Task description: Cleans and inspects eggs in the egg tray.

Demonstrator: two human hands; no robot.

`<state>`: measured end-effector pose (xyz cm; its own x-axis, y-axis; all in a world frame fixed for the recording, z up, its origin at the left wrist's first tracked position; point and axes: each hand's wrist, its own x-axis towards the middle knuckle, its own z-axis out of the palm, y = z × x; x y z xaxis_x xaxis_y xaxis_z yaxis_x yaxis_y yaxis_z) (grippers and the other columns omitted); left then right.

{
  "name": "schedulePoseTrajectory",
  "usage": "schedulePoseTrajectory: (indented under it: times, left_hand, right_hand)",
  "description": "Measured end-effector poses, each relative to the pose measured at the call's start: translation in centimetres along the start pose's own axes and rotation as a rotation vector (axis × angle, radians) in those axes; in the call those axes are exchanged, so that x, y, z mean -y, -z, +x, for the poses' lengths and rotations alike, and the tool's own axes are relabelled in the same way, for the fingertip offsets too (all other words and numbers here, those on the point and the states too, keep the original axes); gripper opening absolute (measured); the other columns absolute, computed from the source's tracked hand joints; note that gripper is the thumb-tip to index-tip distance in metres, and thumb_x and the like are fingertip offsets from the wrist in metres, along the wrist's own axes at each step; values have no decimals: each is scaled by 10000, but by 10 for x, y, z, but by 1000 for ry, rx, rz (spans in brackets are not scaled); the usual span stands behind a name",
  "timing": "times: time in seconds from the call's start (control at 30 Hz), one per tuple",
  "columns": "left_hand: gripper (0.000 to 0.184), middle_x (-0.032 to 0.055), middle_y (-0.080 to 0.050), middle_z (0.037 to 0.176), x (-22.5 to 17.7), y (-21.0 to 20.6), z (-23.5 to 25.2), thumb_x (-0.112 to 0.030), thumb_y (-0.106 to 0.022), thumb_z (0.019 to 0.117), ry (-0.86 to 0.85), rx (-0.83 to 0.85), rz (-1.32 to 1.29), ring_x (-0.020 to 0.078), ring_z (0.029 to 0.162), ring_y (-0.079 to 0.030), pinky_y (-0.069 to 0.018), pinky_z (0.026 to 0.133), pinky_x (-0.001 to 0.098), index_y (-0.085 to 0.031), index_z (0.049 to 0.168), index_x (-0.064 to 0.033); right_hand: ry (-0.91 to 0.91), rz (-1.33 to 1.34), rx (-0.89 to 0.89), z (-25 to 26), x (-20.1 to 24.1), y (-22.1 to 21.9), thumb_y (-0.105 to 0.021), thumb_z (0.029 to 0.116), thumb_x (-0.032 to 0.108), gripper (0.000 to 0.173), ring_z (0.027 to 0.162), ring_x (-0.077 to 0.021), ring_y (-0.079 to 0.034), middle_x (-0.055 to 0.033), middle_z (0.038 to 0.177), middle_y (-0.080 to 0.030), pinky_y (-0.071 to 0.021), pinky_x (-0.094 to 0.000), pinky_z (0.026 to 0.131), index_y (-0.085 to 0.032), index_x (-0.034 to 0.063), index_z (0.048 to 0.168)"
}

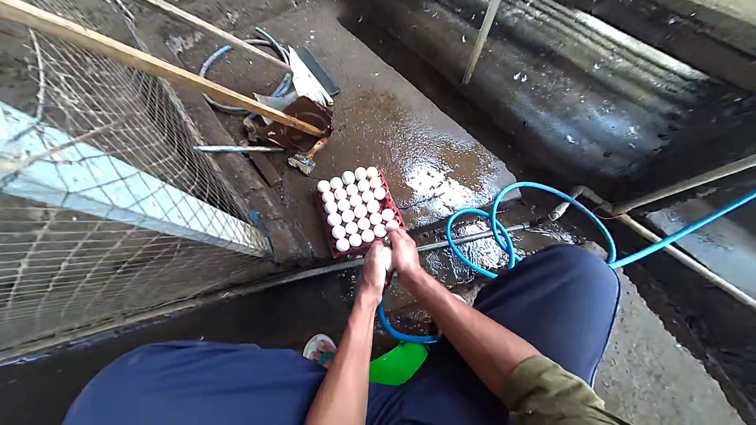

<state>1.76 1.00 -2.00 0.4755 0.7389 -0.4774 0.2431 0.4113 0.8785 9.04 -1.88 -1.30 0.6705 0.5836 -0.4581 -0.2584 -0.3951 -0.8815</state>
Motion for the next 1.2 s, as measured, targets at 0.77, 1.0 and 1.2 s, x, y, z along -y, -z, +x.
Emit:
schedulePoseTrajectory:
  times: [0.77, 1.0, 1.2]
  left_hand:
    - [507, 119, -615, 1240, -4, 4, -3, -304, -173, 1135, -42, 23, -123, 135, 1089, -597, -502, 943, 329, -502, 1392, -17]
    - [505, 183, -634, 1170, -3, 3, -4, -259, -220, 1137, -36, -53, 17, 179, 1040, -602, -487, 948, 358, -570, 1299, 67]
    - [467, 161, -642, 1037, -1, -1, -1, -228, -249, 1126, -33, -78, -15, 172, 918, -607, -510, 849, 363, -601, 1222, 63]
  right_hand:
    - [154, -108, 20, -9, 2, -2, -427, 1052, 218, 401, 1312, -295, -566, -192, 1383, -611, -445, -504, 1101, -620, 30, 1349]
    - [64, -8, 1, -12, -5, -8, -446, 1053, 222, 379, 1168, -281, -633, -180, 1243, -668, -497, -498, 1010, -620, 25, 1326]
    - [29, -22, -9, -5, -1, -6, -438, 1067, 253, 399, 1200, -301, -618, -202, 1280, -646, -488, -511, 1023, -585, 20, 1356]
